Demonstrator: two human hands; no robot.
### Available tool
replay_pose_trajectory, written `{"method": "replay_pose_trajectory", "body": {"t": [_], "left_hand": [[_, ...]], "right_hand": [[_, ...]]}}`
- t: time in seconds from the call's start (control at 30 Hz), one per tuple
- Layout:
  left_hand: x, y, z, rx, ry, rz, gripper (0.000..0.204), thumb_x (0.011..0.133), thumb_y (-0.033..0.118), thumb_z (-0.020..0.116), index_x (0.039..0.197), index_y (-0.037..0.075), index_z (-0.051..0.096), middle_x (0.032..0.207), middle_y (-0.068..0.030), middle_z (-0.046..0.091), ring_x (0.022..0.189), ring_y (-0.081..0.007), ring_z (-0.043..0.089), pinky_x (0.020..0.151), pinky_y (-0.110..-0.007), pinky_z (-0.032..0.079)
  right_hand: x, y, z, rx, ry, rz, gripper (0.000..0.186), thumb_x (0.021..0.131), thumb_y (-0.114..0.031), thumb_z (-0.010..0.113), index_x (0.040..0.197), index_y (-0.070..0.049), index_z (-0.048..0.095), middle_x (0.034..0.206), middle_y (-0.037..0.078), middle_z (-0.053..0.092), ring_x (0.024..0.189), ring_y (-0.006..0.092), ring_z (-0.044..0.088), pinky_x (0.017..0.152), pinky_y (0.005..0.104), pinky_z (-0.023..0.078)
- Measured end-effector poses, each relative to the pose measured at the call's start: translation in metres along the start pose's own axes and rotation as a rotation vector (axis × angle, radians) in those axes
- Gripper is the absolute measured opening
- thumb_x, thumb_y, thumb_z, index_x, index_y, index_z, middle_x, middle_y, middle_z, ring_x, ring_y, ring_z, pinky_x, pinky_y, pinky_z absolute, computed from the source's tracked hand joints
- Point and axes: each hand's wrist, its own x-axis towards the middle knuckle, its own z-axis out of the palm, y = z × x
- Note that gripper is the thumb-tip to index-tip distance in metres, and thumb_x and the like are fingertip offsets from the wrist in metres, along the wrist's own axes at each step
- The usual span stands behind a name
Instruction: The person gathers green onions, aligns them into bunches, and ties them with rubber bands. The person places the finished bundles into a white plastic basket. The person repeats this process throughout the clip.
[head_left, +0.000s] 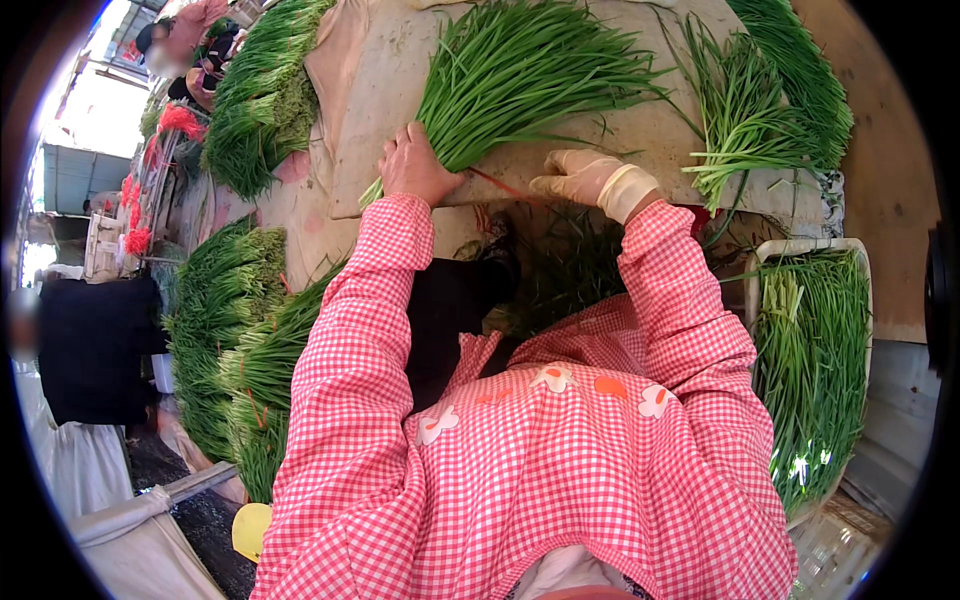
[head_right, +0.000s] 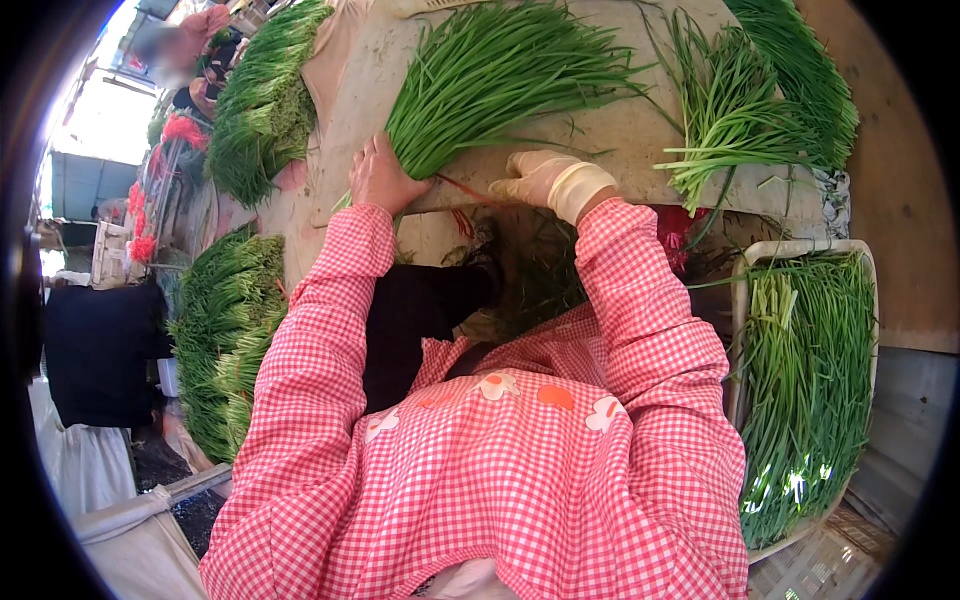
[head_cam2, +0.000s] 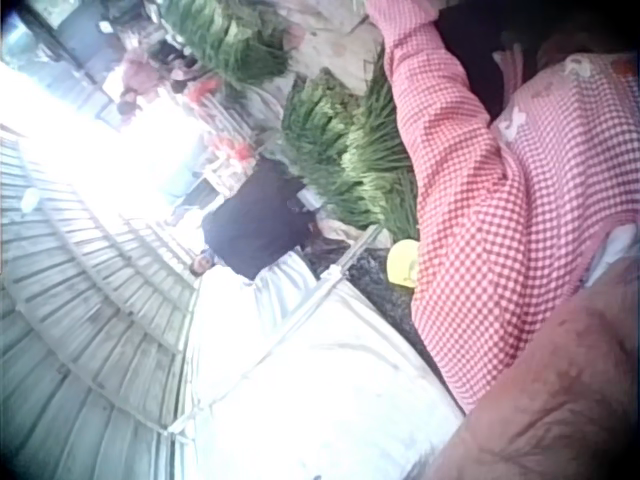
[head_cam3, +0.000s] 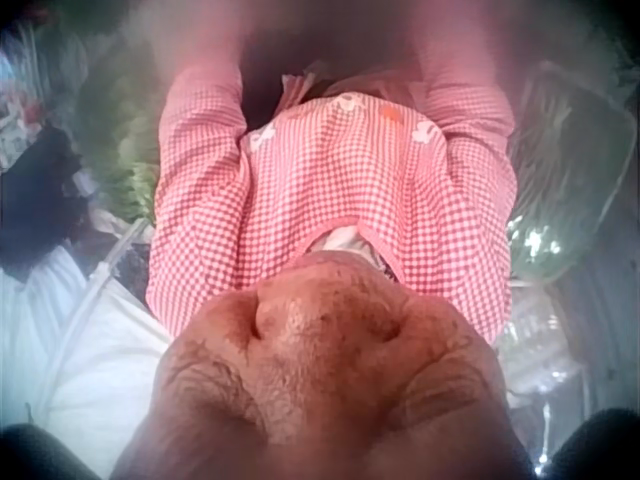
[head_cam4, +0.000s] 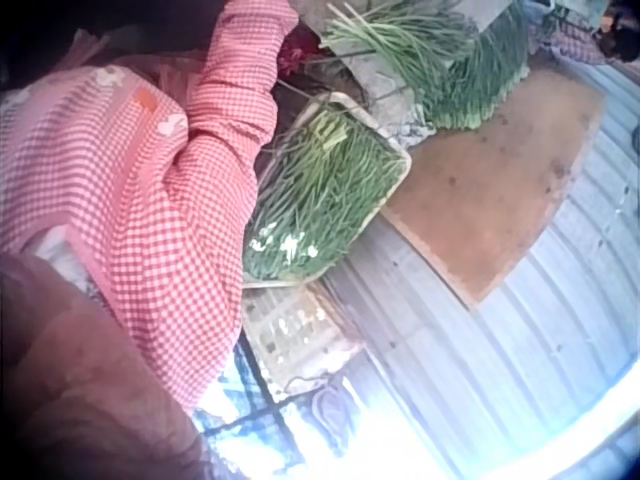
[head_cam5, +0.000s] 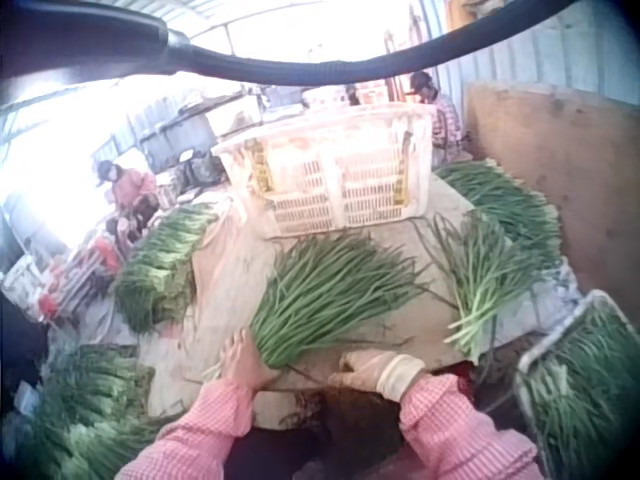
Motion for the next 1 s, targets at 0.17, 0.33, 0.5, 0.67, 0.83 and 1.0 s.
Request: {"method": "replay_pose_trajectory", "body": {"t": [0.17, 0.33, 0.5, 0.67, 0.83, 1.0], "left_hand": [[0.001, -0.001, 0.002, -0.007, -0.003, -0.002, 0.087, 0.055, 0.039, 0.078, 0.121, -0.002, 0.038, 0.118, -0.0191, 0.046, 0.109, -0.0364, 0.045, 0.091, -0.044, 0.04], [0.001, 0.001, -0.001, 0.015, -0.016, -0.005, 0.087, 0.055, 0.039, 0.078, 0.12, -0.001, 0.038, 0.12, -0.0189, 0.045, 0.11, -0.0364, 0.044, 0.092, -0.043, 0.039], [0.0, 0.0, 0.003, 0.011, -0.033, -0.002, 0.088, 0.056, 0.04, 0.078, 0.121, 0.0, 0.037, 0.123, -0.0177, 0.042, 0.113, -0.0357, 0.041, 0.095, -0.045, 0.035], [-0.001, 0.004, 0.004, 0.02, -0.012, 0.032, 0.087, 0.055, 0.04, 0.078, 0.12, 0.0, 0.037, 0.123, -0.0184, 0.042, 0.113, -0.0358, 0.04, 0.094, -0.047, 0.034], [-0.001, 0.001, 0.008, 0.016, 0.021, 0.05, 0.085, 0.055, 0.039, 0.078, 0.119, 0.001, 0.038, 0.121, -0.018, 0.042, 0.114, -0.0352, 0.04, 0.094, -0.048, 0.034], [-0.001, -0.002, 0.007, 0.047, -0.021, 0.022, 0.085, 0.054, 0.037, 0.079, 0.119, 0.002, 0.037, 0.12, -0.0169, 0.043, 0.114, -0.0343, 0.041, 0.093, -0.047, 0.035]], "right_hand": [[-0.01, -0.028, 0.02, -0.321, 0.111, 0.023, 0.042, 0.073, -0.036, 0.065, 0.095, -0.001, 0.056, 0.093, 0.018, 0.062, 0.091, 0.0344, 0.058, 0.077, 0.0403, 0.046], [0.01, -0.016, 0.051, -0.452, 0.344, -0.105, 0.021, 0.076, -0.024, 0.059, 0.084, -0.004, 0.058, 0.083, 0.018, 0.062, 0.082, 0.0367, 0.06, 0.071, 0.0422, 0.047], [0.004, -0.02, 0.05, -0.31, 0.299, -0.177, 0.011, 0.081, -0.014, 0.053, 0.083, -0.006, 0.059, 0.078, 0.016, 0.062, 0.078, 0.0308, 0.061, 0.068, 0.038, 0.047], [0.009, -0.031, 0.046, 0.583, -0.009, -0.325, 0.014, 0.085, -0.02, 0.055, 0.079, -0.006, 0.057, 0.068, 0.001, 0.057, 0.065, 0.0103, 0.052, 0.061, 0.0238, 0.043], [0.015, -0.013, 0.036, 0.571, 0.245, -0.401, 0.02, 0.086, -0.024, 0.055, 0.08, -0.005, 0.056, 0.068, 0.0, 0.054, 0.064, 0.0098, 0.049, 0.061, 0.0231, 0.042], [-0.015, -0.004, 0.008, -0.183, 0.257, -0.07, 0.043, 0.08, -0.044, 0.058, 0.086, -0.002, 0.059, 0.079, 0.015, 0.06, 0.076, 0.0298, 0.058, 0.071, 0.0352, 0.046]]}}
